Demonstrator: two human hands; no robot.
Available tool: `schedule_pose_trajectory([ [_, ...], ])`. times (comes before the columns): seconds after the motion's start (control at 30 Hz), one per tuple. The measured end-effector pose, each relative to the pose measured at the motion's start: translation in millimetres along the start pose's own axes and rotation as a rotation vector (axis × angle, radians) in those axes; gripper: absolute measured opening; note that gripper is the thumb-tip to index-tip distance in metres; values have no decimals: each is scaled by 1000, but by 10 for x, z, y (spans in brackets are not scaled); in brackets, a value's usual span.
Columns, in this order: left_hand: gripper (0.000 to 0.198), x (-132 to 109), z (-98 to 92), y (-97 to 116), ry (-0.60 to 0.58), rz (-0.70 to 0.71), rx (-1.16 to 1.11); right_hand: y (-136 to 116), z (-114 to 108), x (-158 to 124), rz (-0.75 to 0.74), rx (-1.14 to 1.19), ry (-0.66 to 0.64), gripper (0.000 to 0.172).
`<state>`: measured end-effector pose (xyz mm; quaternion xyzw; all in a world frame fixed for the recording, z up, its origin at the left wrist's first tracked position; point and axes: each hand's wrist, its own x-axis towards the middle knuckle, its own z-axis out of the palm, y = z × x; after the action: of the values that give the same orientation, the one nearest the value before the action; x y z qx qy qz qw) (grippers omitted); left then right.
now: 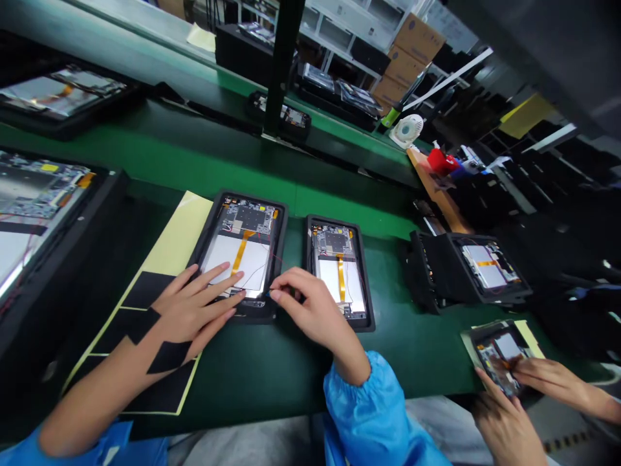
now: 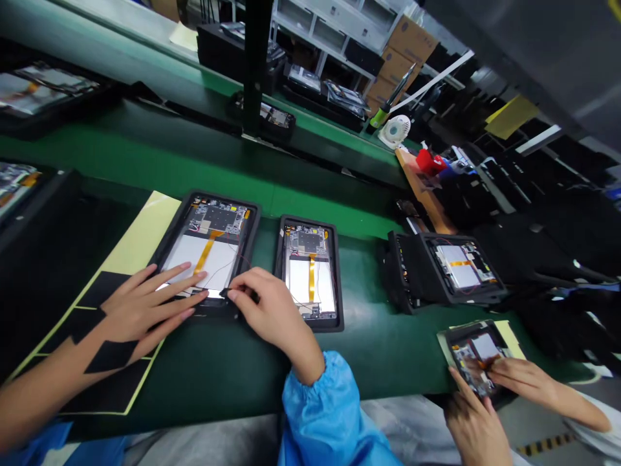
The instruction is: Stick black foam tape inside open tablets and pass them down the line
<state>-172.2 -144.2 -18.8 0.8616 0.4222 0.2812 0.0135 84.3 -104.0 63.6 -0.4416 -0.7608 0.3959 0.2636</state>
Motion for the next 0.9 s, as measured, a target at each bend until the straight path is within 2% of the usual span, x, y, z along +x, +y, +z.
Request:
schedule_pose_trajectory([
  [0.1, 33, -12, -38, -52, 20, 28, 26, 14, 176, 45, -32, -158, -68, 9],
  [0.27, 32, -14, -5, -33, 86, -6, -46, 58, 390, 97, -58, -294, -59, 10],
  [0.43, 35, -68, 20, -61, 105, -46, -102, 36, 445, 85, -30, -287, 19, 7],
  [0.6, 36, -90, 6, -80, 82, -80, -110, -22, 485, 55, -10, -343, 30, 10],
  [0.73, 38, -83, -12, -73, 89, -89, -109, -81, 514, 21, -33, -451, 83, 11],
  [0.83, 40, -91, -27, -70, 72, -99, -116, -80, 540, -3, -53, -483, 123, 22],
  [0.9, 41, -100, -39, -69, 62, -107, -113, -52, 545, -10, -69, -475, 107, 18],
])
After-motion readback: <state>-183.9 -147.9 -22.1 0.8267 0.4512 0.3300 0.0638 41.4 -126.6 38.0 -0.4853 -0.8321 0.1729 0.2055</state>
